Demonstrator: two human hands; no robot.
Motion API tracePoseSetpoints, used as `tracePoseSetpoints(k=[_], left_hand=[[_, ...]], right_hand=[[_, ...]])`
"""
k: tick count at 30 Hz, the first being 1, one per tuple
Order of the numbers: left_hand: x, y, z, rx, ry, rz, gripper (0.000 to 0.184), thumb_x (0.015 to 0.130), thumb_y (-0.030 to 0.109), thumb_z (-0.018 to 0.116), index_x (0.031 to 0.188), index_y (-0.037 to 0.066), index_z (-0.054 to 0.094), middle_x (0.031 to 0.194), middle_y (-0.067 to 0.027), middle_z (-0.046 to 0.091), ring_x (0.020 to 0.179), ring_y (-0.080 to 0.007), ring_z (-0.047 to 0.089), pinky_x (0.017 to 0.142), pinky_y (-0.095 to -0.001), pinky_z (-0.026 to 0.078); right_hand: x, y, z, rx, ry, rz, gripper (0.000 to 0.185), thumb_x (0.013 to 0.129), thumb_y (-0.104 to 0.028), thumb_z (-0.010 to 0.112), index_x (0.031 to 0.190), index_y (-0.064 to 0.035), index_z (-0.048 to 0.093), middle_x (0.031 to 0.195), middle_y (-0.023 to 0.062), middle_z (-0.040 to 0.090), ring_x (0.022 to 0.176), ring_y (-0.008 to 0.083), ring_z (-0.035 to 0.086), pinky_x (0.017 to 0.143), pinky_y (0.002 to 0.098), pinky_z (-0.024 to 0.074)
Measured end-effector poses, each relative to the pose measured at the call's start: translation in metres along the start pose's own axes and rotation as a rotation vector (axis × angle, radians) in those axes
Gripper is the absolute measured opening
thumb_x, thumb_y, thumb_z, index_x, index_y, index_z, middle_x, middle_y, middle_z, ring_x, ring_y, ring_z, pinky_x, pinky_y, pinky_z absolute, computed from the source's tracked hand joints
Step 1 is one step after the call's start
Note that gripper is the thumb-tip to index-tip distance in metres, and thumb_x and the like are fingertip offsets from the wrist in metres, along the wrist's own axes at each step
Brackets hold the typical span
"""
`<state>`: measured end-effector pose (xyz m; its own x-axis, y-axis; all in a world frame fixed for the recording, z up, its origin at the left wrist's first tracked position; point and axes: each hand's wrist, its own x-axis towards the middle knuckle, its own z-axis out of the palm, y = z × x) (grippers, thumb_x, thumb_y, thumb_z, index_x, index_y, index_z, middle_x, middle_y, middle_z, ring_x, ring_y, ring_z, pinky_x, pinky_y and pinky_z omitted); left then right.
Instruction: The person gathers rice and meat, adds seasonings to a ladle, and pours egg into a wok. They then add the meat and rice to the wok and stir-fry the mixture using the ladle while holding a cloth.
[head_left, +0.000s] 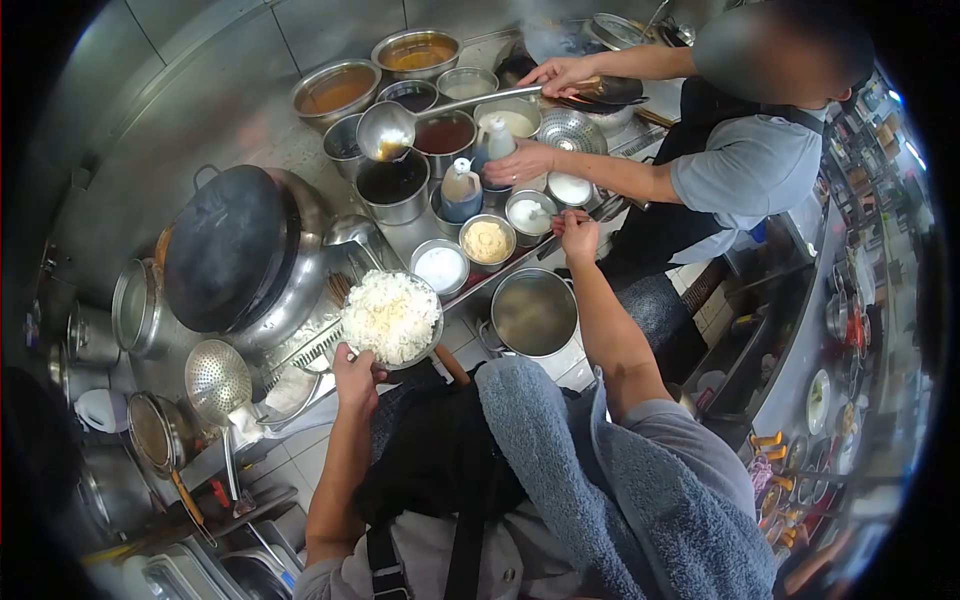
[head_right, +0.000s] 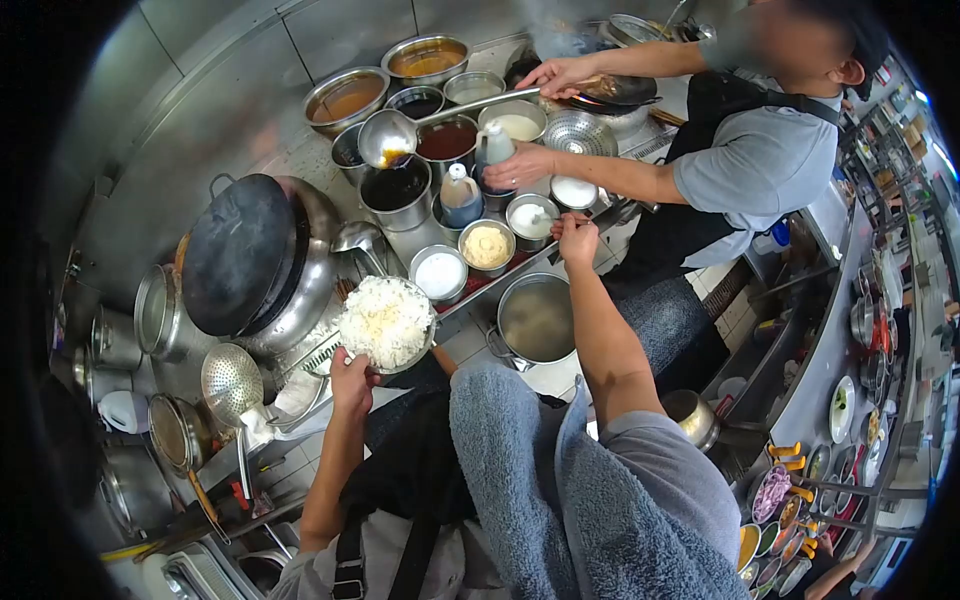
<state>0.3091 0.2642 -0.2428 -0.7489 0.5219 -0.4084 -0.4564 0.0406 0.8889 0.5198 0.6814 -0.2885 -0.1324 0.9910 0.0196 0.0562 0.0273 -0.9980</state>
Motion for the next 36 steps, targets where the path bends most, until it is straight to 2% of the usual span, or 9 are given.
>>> tracePoseSetpoints(k=[7,17,23,26,29,31,35,36], left_hand=[[-0.004,0.006,-0.001,-0.022,0.018,0.008,0.02,0.081,-0.001,0.051,0.101,0.005,0.048,0.082,-0.0083,0.061,0.052,-0.0142,0.057,0.041,-0.0231,0.045],[0.006,0.006,0.011,0.008,-0.05,-0.008,0.025,0.082,0.0,0.051,0.105,0.005,0.048,0.084,-0.0079,0.063,0.058,-0.0139,0.059,0.041,-0.0226,0.045],[0.009,0.009,0.03,0.004,-0.08,-0.008,0.027,0.081,0.001,0.052,0.107,0.005,0.047,0.083,-0.0099,0.063,0.053,-0.0146,0.058,0.038,-0.0226,0.043],[0.013,0.01,0.041,0.035,-0.076,-0.004,0.028,0.081,0.001,0.052,0.108,0.005,0.047,0.082,-0.0104,0.062,0.05,-0.0149,0.057,0.038,-0.0229,0.044],[0.034,-0.006,0.043,0.071,-0.07,0.031,0.029,0.081,0.004,0.053,0.109,0.009,0.049,0.087,-0.0069,0.062,0.063,-0.0141,0.059,0.045,-0.0235,0.046],[0.045,-0.012,0.046,0.051,-0.063,0.038,0.028,0.08,0.002,0.054,0.107,0.005,0.049,0.09,-0.0109,0.062,0.063,-0.0169,0.061,0.045,-0.0259,0.05],[0.048,-0.008,0.059,0.046,-0.035,-0.005,0.026,0.081,0.002,0.054,0.107,0.005,0.049,0.088,-0.0109,0.063,0.064,-0.0173,0.062,0.05,-0.0293,0.053],[0.05,-0.01,0.059,0.042,-0.022,-0.005,0.026,0.081,0.002,0.054,0.107,0.005,0.049,0.088,-0.0109,0.063,0.064,-0.0173,0.062,0.05,-0.0293,0.053]], right_hand=[[-0.014,0.005,-0.011,0.384,0.047,0.193,0.017,0.094,-0.007,0.048,0.099,0.0063,0.058,0.084,0.0151,0.066,0.068,0.0201,0.066,0.058,0.0272,0.0536],[-0.028,-0.014,-0.04,0.4,0.086,0.161,0.017,0.094,-0.008,0.048,0.1,0.0059,0.057,0.086,0.0164,0.066,0.071,0.0224,0.067,0.059,0.0286,0.0539],[-0.04,-0.039,-0.04,0.488,0.06,0.156,0.017,0.094,-0.01,0.05,0.101,0.0051,0.056,0.088,0.0158,0.066,0.075,0.0229,0.068,0.063,0.0296,0.0546],[-0.056,-0.067,-0.035,0.534,-0.038,0.13,0.02,0.096,-0.015,0.052,0.103,0.0038,0.056,0.09,0.0161,0.066,0.076,0.0228,0.068,0.065,0.0291,0.0547],[-0.081,-0.097,-0.024,0.516,-0.206,0.107,0.02,0.096,-0.014,0.052,0.102,0.0043,0.058,0.089,0.0161,0.067,0.078,0.0223,0.068,0.066,0.0284,0.0546],[-0.101,-0.115,-0.013,0.512,-0.287,0.11,0.02,0.097,-0.013,0.051,0.101,0.0048,0.059,0.088,0.0159,0.067,0.078,0.0218,0.068,0.067,0.0282,0.0548],[-0.127,-0.138,0.009,0.462,-0.467,0.164,0.021,0.097,-0.012,0.05,0.102,0.0052,0.06,0.089,0.0149,0.067,0.077,0.0196,0.068,0.067,0.027,0.0544],[-0.127,-0.136,0.012,0.339,-0.465,0.038,0.021,0.097,-0.012,0.05,0.103,0.0055,0.06,0.088,0.0144,0.067,0.077,0.0188,0.067,0.067,0.0267,0.054]])
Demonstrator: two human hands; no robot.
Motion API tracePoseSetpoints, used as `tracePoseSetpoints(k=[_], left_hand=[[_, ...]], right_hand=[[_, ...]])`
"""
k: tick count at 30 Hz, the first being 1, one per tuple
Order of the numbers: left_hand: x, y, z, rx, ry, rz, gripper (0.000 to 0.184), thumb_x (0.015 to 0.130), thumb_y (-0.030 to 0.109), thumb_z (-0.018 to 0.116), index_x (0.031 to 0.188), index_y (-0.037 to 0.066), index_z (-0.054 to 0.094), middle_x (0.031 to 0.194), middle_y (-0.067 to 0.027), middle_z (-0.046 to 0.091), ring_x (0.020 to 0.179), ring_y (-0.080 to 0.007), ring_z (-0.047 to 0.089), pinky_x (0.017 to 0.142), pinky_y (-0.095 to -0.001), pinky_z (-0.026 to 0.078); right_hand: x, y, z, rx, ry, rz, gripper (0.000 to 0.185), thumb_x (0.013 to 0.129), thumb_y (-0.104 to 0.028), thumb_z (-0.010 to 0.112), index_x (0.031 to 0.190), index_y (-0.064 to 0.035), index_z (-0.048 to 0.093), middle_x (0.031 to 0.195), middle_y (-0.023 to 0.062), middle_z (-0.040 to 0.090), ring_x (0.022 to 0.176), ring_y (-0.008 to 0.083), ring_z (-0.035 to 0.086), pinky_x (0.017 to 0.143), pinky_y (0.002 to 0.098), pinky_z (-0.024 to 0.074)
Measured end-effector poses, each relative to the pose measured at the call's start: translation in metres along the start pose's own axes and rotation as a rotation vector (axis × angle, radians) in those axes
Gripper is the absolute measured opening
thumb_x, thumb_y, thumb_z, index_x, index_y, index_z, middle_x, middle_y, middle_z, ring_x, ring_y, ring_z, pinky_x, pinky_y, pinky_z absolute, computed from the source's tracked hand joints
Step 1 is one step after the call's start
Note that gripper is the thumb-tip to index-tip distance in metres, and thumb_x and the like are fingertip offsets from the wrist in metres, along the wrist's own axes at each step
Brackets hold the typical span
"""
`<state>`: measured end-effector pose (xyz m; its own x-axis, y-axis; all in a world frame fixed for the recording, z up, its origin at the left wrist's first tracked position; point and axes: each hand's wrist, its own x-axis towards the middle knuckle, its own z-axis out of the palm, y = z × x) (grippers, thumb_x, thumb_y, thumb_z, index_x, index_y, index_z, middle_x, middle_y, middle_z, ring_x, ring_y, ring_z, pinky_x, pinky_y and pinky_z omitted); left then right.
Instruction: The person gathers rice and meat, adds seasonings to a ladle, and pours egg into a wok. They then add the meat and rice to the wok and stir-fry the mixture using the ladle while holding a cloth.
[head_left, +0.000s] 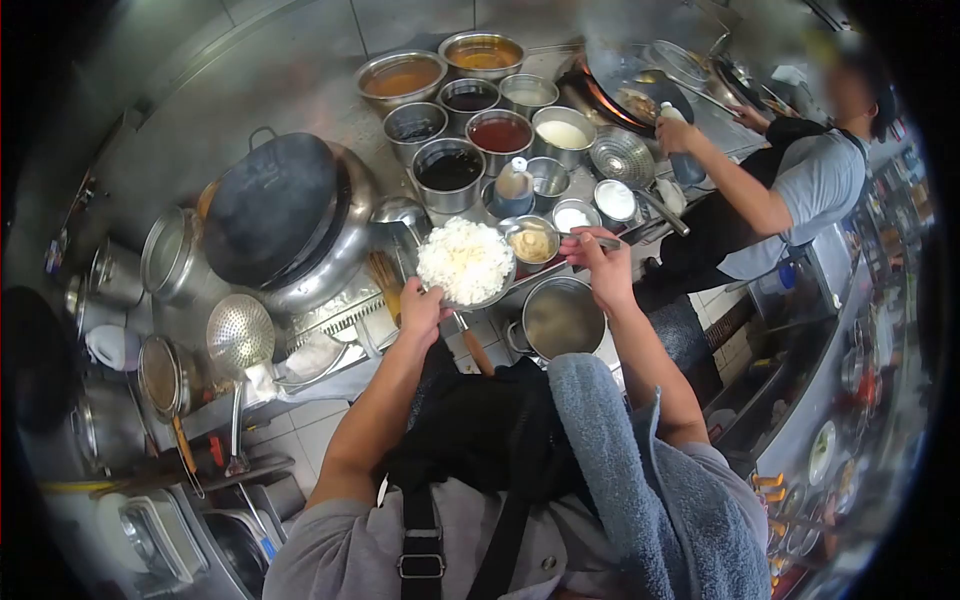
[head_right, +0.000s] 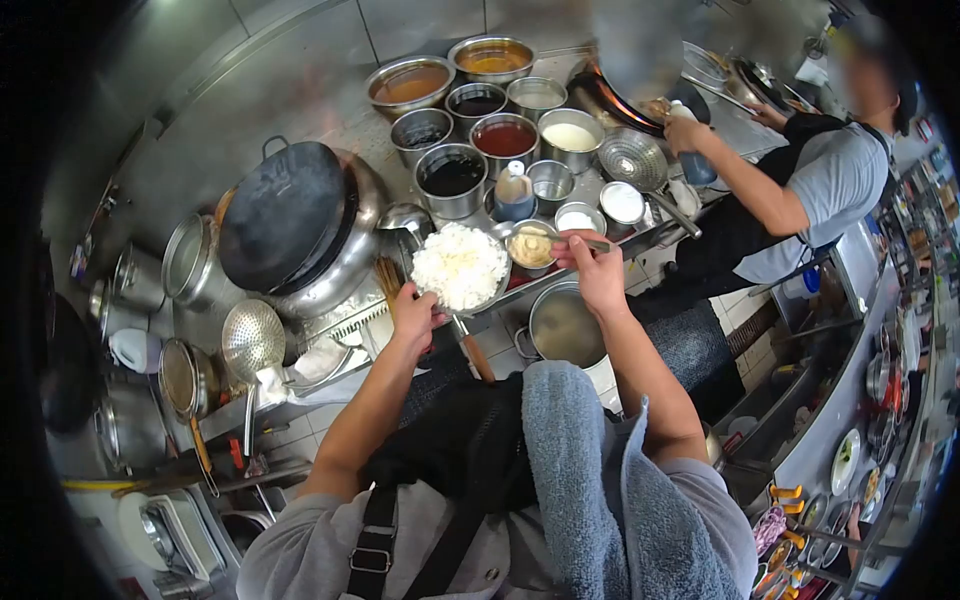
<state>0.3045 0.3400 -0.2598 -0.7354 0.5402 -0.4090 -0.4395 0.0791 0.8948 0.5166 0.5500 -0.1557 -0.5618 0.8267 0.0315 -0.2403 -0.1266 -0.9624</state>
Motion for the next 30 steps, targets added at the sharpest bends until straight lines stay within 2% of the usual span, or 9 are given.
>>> tracePoseSetpoints(k=[8,11,13,18,21,24,25,29,30], left_hand=[[-0.014,0.001,-0.003,-0.083,0.018,-0.006,0.029,0.081,0.002,0.054,0.109,0.006,0.047,0.089,-0.0084,0.062,0.062,-0.0153,0.06,0.048,-0.0264,0.05],[-0.026,0.004,-0.01,-0.149,0.026,-0.011,0.03,0.081,0.002,0.054,0.11,0.006,0.047,0.088,-0.0078,0.061,0.062,-0.0149,0.06,0.045,-0.0242,0.049],[-0.029,0.001,-0.019,-0.118,0.059,-0.011,0.03,0.081,0.002,0.054,0.11,0.006,0.047,0.088,-0.0081,0.062,0.062,-0.0149,0.061,0.043,-0.0224,0.046],[-0.053,0.019,-0.035,-0.138,0.11,-0.011,0.027,0.082,0.002,0.053,0.106,0.011,0.048,0.083,-0.0035,0.062,0.059,-0.0111,0.057,0.044,-0.0224,0.043],[-0.058,0.02,-0.052,-0.153,0.147,0.01,0.028,0.081,0.001,0.053,0.107,0.012,0.048,0.085,-0.0033,0.062,0.059,-0.0114,0.057,0.045,-0.0222,0.043],[-0.065,0.021,-0.069,-0.161,0.154,0.029,0.026,0.082,0.001,0.052,0.106,0.012,0.049,0.084,-0.0024,0.062,0.057,-0.0106,0.057,0.044,-0.0219,0.043],[-0.068,0.023,-0.072,-0.162,0.152,0.03,0.026,0.082,0.001,0.052,0.106,0.012,0.049,0.084,-0.0024,0.062,0.057,-0.0106,0.057,0.044,-0.0219,0.043],[-0.077,0.024,-0.095,-0.157,0.187,0.02,0.027,0.082,0.002,0.055,0.106,0.013,0.049,0.08,-0.0008,0.062,0.056,-0.009,0.055,0.044,-0.0214,0.045],[-0.082,0.032,-0.096,-0.17,0.165,0.026,0.027,0.082,0.002,0.055,0.106,0.013,0.049,0.079,-0.0009,0.061,0.056,-0.0089,0.055,0.044,-0.0215,0.045]], right_hand=[[-0.003,-0.021,-0.061,-0.368,0.253,-0.355,0.025,0.097,-0.014,0.052,0.113,0.003,0.062,0.1,0.0105,0.068,0.091,0.0159,0.065,0.076,0.0259,0.051],[-0.012,0.004,-0.089,-0.605,0.257,-0.372,0.024,0.097,-0.014,0.052,0.111,0.0015,0.064,0.099,0.0084,0.068,0.093,0.0163,0.065,0.077,0.0278,0.0511],[-0.001,0.049,-0.122,-0.935,0.211,-0.258,0.022,0.094,-0.011,0.055,0.108,0.0012,0.065,0.096,0.0136,0.069,0.09,0.0212,0.067,0.077,0.0293,0.051],[0.004,0.018,-0.085,-0.767,0.254,-0.411,0.02,0.092,-0.012,0.056,0.105,-0.0011,0.067,0.09,0.0156,0.07,0.085,0.0255,0.068,0.075,0.0317,0.0512],[0.012,-0.012,-0.048,-0.735,0.098,-0.256,0.02,0.091,-0.013,0.057,0.103,-0.0008,0.067,0.089,0.0173,0.069,0.08,0.0275,0.068,0.072,0.0338,0.0511],[0.035,0.002,-0.015,-1.028,-0.044,-0.407,0.018,0.086,-0.017,0.059,0.093,-0.0043,0.069,0.081,0.0212,0.066,0.075,0.0375,0.065,0.068,0.0418,0.0518],[0.045,0.014,-0.007,-1.177,-0.124,-0.343,0.021,0.087,-0.021,0.056,0.093,-0.0064,0.069,0.079,0.0218,0.065,0.074,0.04,0.064,0.068,0.0447,0.0516],[0.073,0.093,-0.008,-1.23,-0.205,-0.091,0.023,0.084,-0.023,0.057,0.096,-0.0066,0.069,0.088,0.0224,0.066,0.085,0.0379,0.064,0.075,0.0427,0.0508],[0.074,0.097,-0.008,-1.201,-0.219,-0.035,0.028,0.086,-0.027,0.055,0.097,-0.0056,0.068,0.097,0.0227,0.066,0.094,0.0389,0.062,0.084,0.0444,0.0486]])
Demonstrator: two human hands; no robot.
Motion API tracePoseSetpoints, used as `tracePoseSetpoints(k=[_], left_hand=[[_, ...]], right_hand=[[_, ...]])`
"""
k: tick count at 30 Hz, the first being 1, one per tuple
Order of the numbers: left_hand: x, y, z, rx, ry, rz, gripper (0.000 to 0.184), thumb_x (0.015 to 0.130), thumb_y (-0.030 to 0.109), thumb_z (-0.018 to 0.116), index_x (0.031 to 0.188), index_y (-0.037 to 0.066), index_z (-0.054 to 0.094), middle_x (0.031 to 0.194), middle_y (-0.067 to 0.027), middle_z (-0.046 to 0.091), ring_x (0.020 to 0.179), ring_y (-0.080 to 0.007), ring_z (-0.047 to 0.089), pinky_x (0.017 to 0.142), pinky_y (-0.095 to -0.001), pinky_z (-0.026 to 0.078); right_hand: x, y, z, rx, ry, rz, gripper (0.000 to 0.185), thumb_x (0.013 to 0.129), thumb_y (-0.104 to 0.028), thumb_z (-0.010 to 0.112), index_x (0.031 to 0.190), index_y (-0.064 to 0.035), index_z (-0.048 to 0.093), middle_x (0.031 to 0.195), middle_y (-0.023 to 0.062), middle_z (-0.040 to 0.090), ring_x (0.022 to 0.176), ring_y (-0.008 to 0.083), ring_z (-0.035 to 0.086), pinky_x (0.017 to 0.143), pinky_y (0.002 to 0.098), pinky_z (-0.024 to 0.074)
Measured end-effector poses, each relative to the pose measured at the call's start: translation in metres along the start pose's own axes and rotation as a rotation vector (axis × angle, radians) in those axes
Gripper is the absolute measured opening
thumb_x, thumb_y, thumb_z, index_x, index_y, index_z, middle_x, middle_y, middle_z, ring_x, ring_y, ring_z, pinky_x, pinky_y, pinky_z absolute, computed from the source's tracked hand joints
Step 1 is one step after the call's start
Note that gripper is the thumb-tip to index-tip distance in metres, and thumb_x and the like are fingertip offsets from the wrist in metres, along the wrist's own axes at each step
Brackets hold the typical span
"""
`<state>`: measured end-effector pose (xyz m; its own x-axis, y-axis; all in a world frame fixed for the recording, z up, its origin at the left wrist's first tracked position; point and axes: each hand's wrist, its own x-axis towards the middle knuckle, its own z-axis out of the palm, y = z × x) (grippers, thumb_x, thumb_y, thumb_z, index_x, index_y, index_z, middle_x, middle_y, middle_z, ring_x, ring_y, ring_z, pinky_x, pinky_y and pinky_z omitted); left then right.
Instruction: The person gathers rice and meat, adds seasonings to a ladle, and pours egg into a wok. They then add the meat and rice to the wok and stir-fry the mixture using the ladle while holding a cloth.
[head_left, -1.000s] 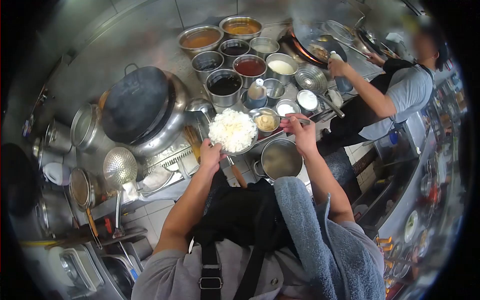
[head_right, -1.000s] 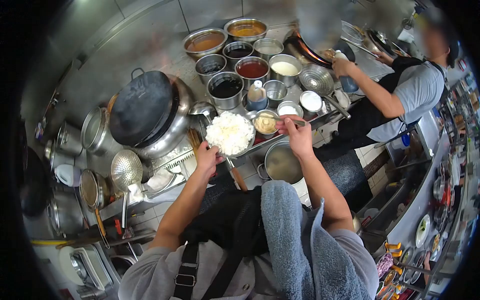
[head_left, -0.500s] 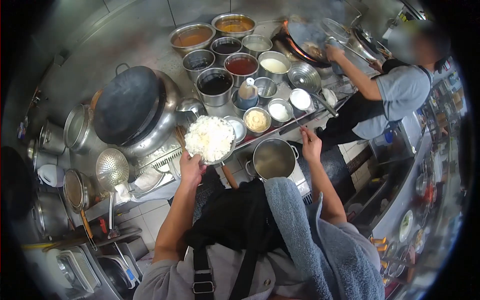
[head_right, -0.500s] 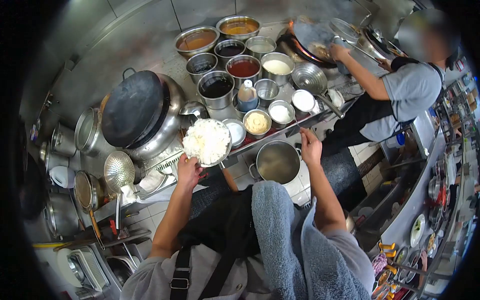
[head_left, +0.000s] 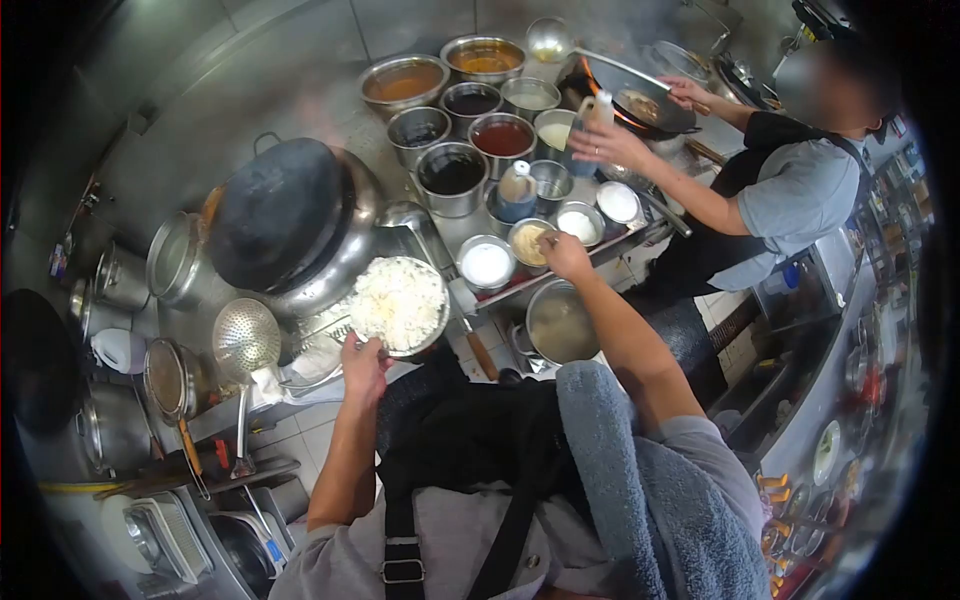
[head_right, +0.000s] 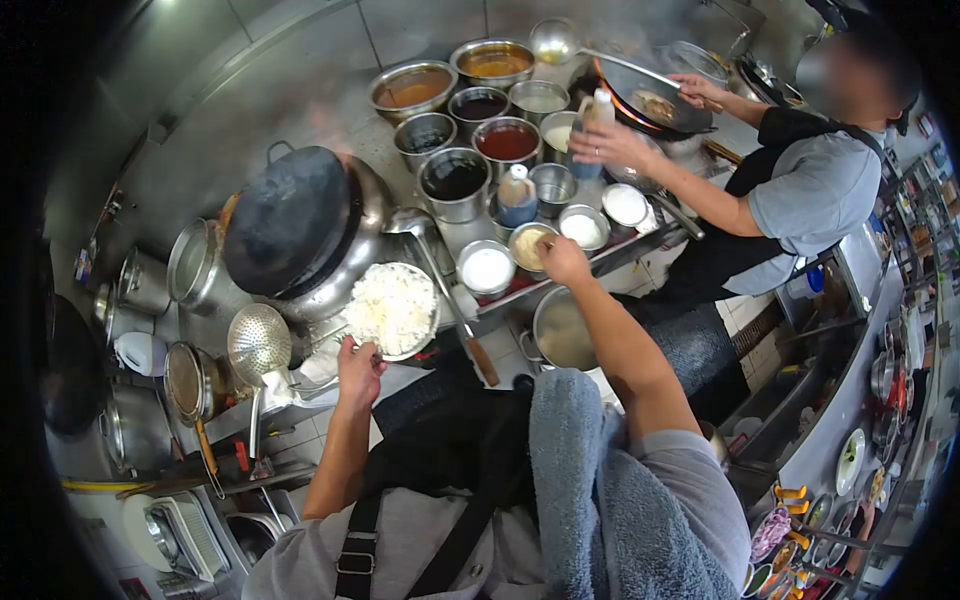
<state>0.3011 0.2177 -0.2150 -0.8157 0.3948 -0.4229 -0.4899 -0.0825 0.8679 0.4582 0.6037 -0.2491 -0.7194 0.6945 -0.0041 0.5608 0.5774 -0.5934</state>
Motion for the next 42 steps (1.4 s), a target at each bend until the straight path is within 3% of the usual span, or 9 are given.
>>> tracePoseSetpoints(k=[2,6,14,15,18,21,23,31,42], left_hand=[[0.002,0.011,-0.014,0.013,-0.047,-0.011,0.027,0.082,0.003,0.055,0.107,0.012,0.049,0.08,-0.0013,0.061,0.055,-0.0092,0.055,0.043,-0.0221,0.046],[0.024,0.034,-0.036,0.159,-0.178,0.021,0.027,0.081,0.001,0.053,0.107,0.009,0.049,0.08,-0.0037,0.061,0.056,-0.0098,0.056,0.041,-0.0234,0.046],[0.073,0.026,-0.015,0.233,-0.59,0.003,0.034,0.079,-0.001,0.053,0.112,0.005,0.049,0.094,-0.0097,0.063,0.063,-0.0148,0.062,0.041,-0.0242,0.047],[0.067,0.026,-0.003,0.229,-0.679,-0.002,0.034,0.079,0.0,0.053,0.112,0.006,0.05,0.094,-0.0085,0.063,0.066,-0.0142,0.062,0.042,-0.0234,0.047],[0.059,-0.006,0.02,0.268,-0.856,-0.092,0.034,0.08,0.002,0.054,0.113,0.007,0.05,0.098,-0.0069,0.062,0.068,-0.0134,0.061,0.043,-0.0231,0.045],[0.032,-0.05,0.04,0.39,-1.03,-0.227,0.036,0.08,-0.001,0.05,0.114,0.007,0.049,0.097,-0.0073,0.061,0.066,-0.014,0.059,0.044,-0.024,0.043],[0.13,0.005,0.024,0.309,-1.164,-0.393,0.035,0.079,-0.002,0.049,0.113,0.007,0.049,0.095,-0.007,0.061,0.063,-0.0139,0.057,0.043,-0.0243,0.042],[0.126,0.02,0.077,0.363,-1.824,-0.825,0.029,0.081,-0.001,0.05,0.108,0.007,0.049,0.09,-0.0088,0.062,0.06,-0.0154,0.06,0.041,-0.0243,0.047],[0.074,-0.022,0.11,0.664,-2.251,-1.024,0.023,0.081,0.0,0.053,0.102,0.005,0.049,0.091,-0.0095,0.06,0.062,-0.0153,0.058,0.044,-0.0242,0.049]], right_hand=[[-0.015,0.003,0.002,0.198,-0.011,0.061,0.039,0.085,-0.024,0.063,0.119,-0.0072,0.059,0.101,0.0239,0.065,0.092,0.0385,0.064,0.085,0.0416,0.0487],[-0.092,0.023,-0.006,0.504,0.004,0.265,0.066,0.086,-0.02,0.065,0.142,-0.0109,0.031,0.074,0.01,0.062,0.054,0.0146,0.058,0.042,0.029,0.0449],[-0.393,0.009,0.085,0.765,0.016,0.861,0.052,0.088,-0.016,0.062,0.135,-0.0124,0.04,0.079,0.0108,0.062,0.051,0.0161,0.057,0.042,0.032,0.0467],[-0.442,0.026,0.127,0.636,-0.045,0.651,0.051,0.088,-0.014,0.062,0.135,-0.0092,0.041,0.079,0.01,0.062,0.053,0.0161,0.057,0.044,0.0323,0.0487],[-0.532,-0.075,0.158,0.666,-0.025,0.865,0.052,0.081,-0.012,0.065,0.13,-0.0037,0.049,0.092,0.0125,0.067,0.077,0.0196,0.065,0.066,0.0294,0.0538],[-0.624,-0.093,0.227,0.668,0.08,1.043,0.05,0.082,-0.015,0.06,0.13,-0.0073,0.05,0.092,0.0132,0.067,0.071,0.022,0.065,0.053,0.0342,0.0545],[-0.518,-0.265,0.216,0.655,0.205,1.356,0.049,0.084,-0.015,0.058,0.132,-0.0103,0.049,0.087,0.0116,0.065,0.064,0.0195,0.062,0.047,0.0335,0.0519],[-0.358,-0.474,0.225,0.546,0.742,1.538,0.043,0.091,-0.023,0.059,0.13,-0.0074,0.05,0.099,0.008,0.063,0.08,0.0147,0.062,0.065,0.0295,0.0534],[-0.256,-0.532,0.271,0.604,1.408,1.561,0.041,0.092,-0.013,0.054,0.132,-0.0086,0.048,0.099,0.0071,0.062,0.072,0.0128,0.06,0.059,0.0287,0.0504]])
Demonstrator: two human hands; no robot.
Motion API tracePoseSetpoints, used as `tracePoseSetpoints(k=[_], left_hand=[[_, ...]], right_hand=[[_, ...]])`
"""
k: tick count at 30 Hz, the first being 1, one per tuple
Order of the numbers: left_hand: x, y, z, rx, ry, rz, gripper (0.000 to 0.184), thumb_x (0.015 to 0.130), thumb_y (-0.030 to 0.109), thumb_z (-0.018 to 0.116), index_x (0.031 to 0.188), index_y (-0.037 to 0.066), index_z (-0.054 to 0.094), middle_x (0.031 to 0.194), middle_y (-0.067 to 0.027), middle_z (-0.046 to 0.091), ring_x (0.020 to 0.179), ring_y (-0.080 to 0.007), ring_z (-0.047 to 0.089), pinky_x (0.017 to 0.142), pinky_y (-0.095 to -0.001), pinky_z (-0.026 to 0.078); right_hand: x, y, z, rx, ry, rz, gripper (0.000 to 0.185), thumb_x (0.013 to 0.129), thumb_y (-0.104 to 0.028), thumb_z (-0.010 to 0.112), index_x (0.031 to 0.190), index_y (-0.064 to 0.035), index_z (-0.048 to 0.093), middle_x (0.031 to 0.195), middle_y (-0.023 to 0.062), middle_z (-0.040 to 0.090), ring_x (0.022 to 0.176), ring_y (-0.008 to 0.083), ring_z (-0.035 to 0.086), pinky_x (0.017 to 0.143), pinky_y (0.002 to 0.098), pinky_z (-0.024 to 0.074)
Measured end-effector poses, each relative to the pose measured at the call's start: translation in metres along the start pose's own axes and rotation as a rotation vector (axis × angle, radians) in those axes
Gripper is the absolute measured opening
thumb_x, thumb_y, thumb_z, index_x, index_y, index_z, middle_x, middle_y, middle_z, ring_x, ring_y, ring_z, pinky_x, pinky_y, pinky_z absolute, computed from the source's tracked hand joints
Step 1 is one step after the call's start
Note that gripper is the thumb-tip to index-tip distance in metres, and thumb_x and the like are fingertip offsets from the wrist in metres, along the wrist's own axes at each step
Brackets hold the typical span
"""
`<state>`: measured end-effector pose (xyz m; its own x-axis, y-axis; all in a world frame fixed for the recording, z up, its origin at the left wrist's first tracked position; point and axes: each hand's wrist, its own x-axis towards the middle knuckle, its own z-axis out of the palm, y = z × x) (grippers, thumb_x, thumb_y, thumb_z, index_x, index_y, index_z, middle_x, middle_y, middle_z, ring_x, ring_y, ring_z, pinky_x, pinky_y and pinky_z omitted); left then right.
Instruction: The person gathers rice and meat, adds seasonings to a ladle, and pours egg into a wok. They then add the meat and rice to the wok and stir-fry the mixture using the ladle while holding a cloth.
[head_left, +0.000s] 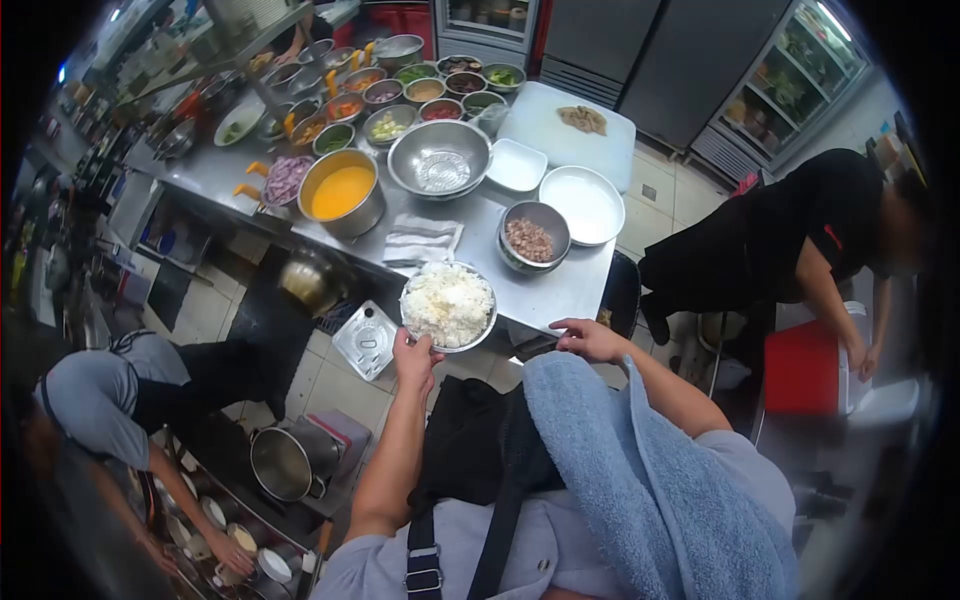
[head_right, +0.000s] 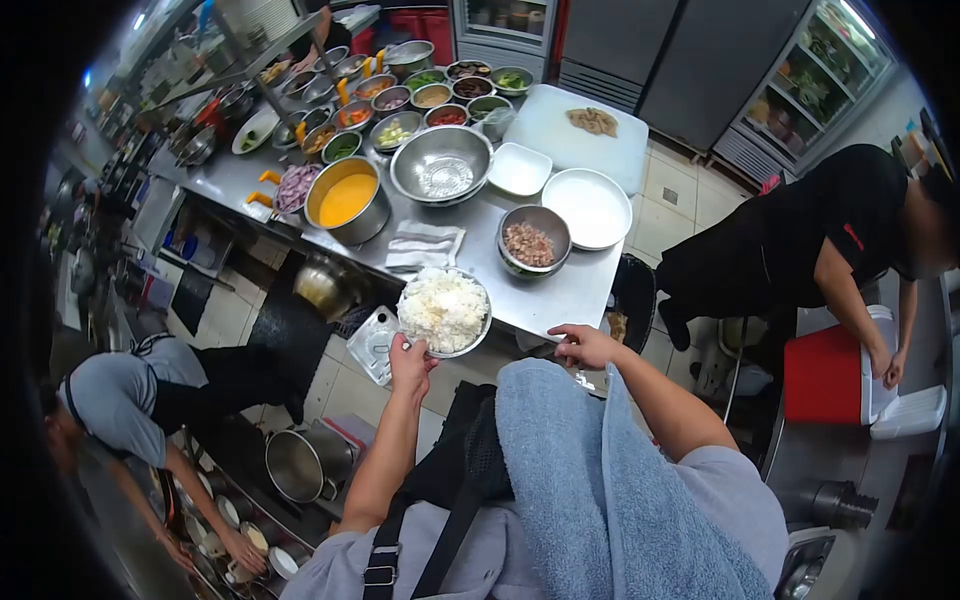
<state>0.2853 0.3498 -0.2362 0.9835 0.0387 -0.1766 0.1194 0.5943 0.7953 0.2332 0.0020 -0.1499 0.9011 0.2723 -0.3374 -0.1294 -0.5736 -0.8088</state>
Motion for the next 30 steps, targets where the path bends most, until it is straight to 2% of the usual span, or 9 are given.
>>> tracePoseSetpoints(k=[3,4,10,19,22,24,27,29,30], left_hand=[[0.024,-0.02,-0.027,0.082,-0.017,0.012,0.022,0.081,-0.001,0.053,0.102,0.004,0.048,0.092,-0.0094,0.059,0.062,-0.0148,0.057,0.044,-0.0241,0.048],[0.026,-0.02,-0.026,0.083,-0.02,0.006,0.022,0.081,-0.001,0.053,0.102,0.004,0.048,0.092,-0.0094,0.059,0.062,-0.0148,0.057,0.044,-0.0241,0.048],[0.025,-0.016,-0.061,0.105,-0.028,0.018,0.024,0.083,-0.002,0.051,0.106,0.005,0.047,0.092,-0.0092,0.062,0.058,-0.0141,0.06,0.044,-0.0224,0.049],[0.012,0.008,-0.056,0.07,-0.09,-0.031,0.029,0.085,0.001,0.054,0.112,0.006,0.045,0.101,-0.0105,0.06,0.071,-0.0165,0.062,0.049,-0.025,0.052],[0.019,0.007,-0.053,-0.005,-0.158,-0.081,0.031,0.087,0.003,0.057,0.115,0.005,0.044,0.102,-0.0107,0.059,0.076,-0.0166,0.062,0.056,-0.027,0.055],[0.025,0.005,-0.06,-0.053,-0.257,-0.134,0.034,0.089,0.002,0.058,0.119,0.005,0.042,0.109,-0.0125,0.058,0.085,-0.02,0.064,0.069,-0.0313,0.058],[0.009,0.016,-0.078,-0.171,-0.421,-0.107,0.038,0.089,0.002,0.059,0.122,0.007,0.041,0.111,-0.0135,0.057,0.096,-0.0264,0.065,0.079,-0.0357,0.057],[-0.007,0.018,-0.098,-0.178,-0.397,-0.107,0.033,0.088,0.001,0.061,0.117,0.007,0.046,0.12,-0.0141,0.056,0.099,-0.027,0.064,0.081,-0.0367,0.056],[-0.017,0.021,-0.112,-0.149,-0.341,-0.088,0.029,0.088,0.001,0.061,0.113,0.007,0.048,0.117,-0.0133,0.058,0.095,-0.0252,0.065,0.079,-0.0353,0.057]], right_hand=[[0.022,-0.013,0.034,-0.136,0.077,-0.147,0.043,0.09,-0.012,0.054,0.132,-0.007,0.048,0.104,0.0091,0.062,0.075,0.014,0.062,0.064,0.0285,0.0514],[0.024,-0.028,0.036,-0.177,0.107,-0.166,0.044,0.087,-0.012,0.054,0.131,-0.0051,0.048,0.111,0.0133,0.063,0.083,0.021,0.065,0.075,0.0319,0.0519],[0.081,-0.053,0.074,-0.488,0.218,-0.258,0.037,0.082,-0.01,0.051,0.118,-0.002,0.056,0.11,0.0166,0.065,0.1,0.0309,0.063,0.089,0.0386,0.0481],[0.093,-0.079,0.076,-0.487,0.354,-0.287,0.035,0.082,-0.012,0.051,0.115,-0.0009,0.058,0.102,0.0179,0.067,0.091,0.032,0.065,0.084,0.0387,0.0499],[0.068,-0.083,0.076,-0.404,0.131,-0.085,0.036,0.086,-0.016,0.055,0.119,-0.0016,0.057,0.099,0.0152,0.066,0.076,0.0208,0.067,0.071,0.0342,0.0532],[0.056,-0.069,0.074,-0.386,-0.08,-0.02,0.036,0.091,-0.018,0.055,0.124,-0.0046,0.054,0.102,0.0107,0.065,0.08,0.0166,0.065,0.063,0.032,0.0538],[0.02,-0.099,0.086,-0.345,-0.352,0.095,0.038,0.092,-0.021,0.057,0.126,-0.0045,0.053,0.106,0.0104,0.065,0.086,0.0174,0.064,0.071,0.0324,0.0541],[0.025,-0.099,0.096,-0.581,-0.514,-0.215,0.039,0.091,-0.021,0.058,0.126,-0.0042,0.053,0.108,0.0098,0.065,0.093,0.0176,0.062,0.078,0.0309,0.0521],[0.027,-0.109,0.105,-0.538,-0.566,-0.101,0.033,0.091,-0.019,0.058,0.121,-0.005,0.057,0.1,0.008,0.065,0.095,0.0196,0.061,0.086,0.0331,0.0475]])
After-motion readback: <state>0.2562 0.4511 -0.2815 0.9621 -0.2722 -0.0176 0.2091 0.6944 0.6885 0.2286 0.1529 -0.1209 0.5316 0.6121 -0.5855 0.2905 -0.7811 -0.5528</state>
